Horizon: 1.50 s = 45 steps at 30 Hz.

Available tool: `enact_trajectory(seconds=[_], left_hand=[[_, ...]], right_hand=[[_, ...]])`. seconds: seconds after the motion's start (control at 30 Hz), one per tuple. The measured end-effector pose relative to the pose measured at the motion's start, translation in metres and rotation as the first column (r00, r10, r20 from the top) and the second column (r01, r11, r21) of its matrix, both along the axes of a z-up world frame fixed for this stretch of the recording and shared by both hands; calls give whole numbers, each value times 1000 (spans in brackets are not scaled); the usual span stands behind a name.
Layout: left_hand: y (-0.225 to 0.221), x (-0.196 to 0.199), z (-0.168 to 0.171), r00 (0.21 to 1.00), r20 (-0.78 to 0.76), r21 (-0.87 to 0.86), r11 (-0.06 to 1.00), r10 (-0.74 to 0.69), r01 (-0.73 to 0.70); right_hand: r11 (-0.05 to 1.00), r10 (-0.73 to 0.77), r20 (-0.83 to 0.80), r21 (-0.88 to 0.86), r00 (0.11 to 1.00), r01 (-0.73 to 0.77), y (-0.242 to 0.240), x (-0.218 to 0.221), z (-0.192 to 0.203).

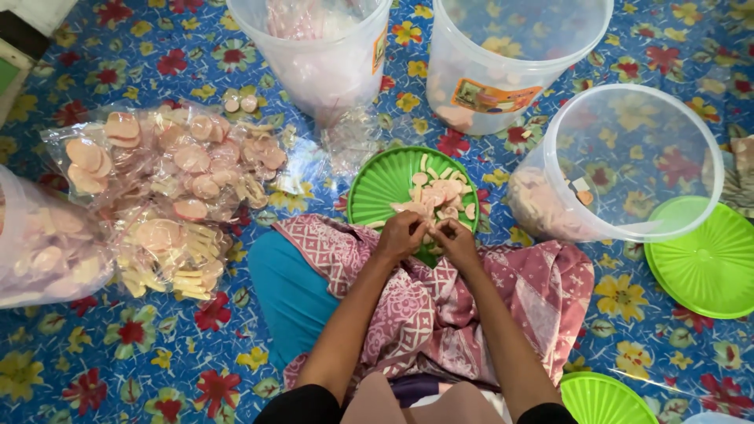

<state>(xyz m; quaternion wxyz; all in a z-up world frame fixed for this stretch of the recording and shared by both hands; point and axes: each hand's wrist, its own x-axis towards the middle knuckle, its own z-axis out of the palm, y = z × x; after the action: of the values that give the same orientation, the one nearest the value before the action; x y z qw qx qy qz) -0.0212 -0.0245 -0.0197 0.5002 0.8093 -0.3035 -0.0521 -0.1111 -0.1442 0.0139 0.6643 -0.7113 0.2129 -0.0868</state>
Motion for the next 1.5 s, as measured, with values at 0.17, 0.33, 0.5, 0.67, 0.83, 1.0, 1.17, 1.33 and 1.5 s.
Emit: enact_trajectory(seconds=[0.17, 0.33, 0.5, 0.67, 0.83, 1.0, 1.17, 1.33, 1.5], left_hand=[[9, -7, 43, 963, 244, 11, 992, 118, -125], [10, -16, 74, 913, 377, 8, 985, 159, -175], [9, -12, 59, 924, 354, 53, 983, 145, -175], [10, -3, 47, 944, 213, -34, 967, 253, -251], [10, 4, 31, 951, -178, -238, 927, 252, -291], [9, 2, 42, 875, -480, -386, 879, 69, -281], [10, 3, 39, 872, -483, -409, 861, 77, -303], [9, -1, 54, 895, -445, -366, 906, 30, -212], [8, -2, 37, 936, -344, -356, 933, -72, -59]], right_hand=[[990, -138, 9, 32, 990, 137, -24, 3, -41], [977, -206, 125, -28, 970, 211, -20, 2, -27], [928, 3, 428, -337, 904, 156, -18, 4, -30], [975, -209, 156, -49, 966, 218, -2, -3, 15], [931, -275, 34, 259, 961, 257, -21, 2, -24], [877, -325, -23, 366, 945, 311, -32, 5, -70], [881, -302, -18, 378, 953, 286, -27, 1, -49], [937, -130, -5, 325, 991, 125, -9, -9, 12], [973, -111, -8, 204, 994, 111, 8, -5, 58]])
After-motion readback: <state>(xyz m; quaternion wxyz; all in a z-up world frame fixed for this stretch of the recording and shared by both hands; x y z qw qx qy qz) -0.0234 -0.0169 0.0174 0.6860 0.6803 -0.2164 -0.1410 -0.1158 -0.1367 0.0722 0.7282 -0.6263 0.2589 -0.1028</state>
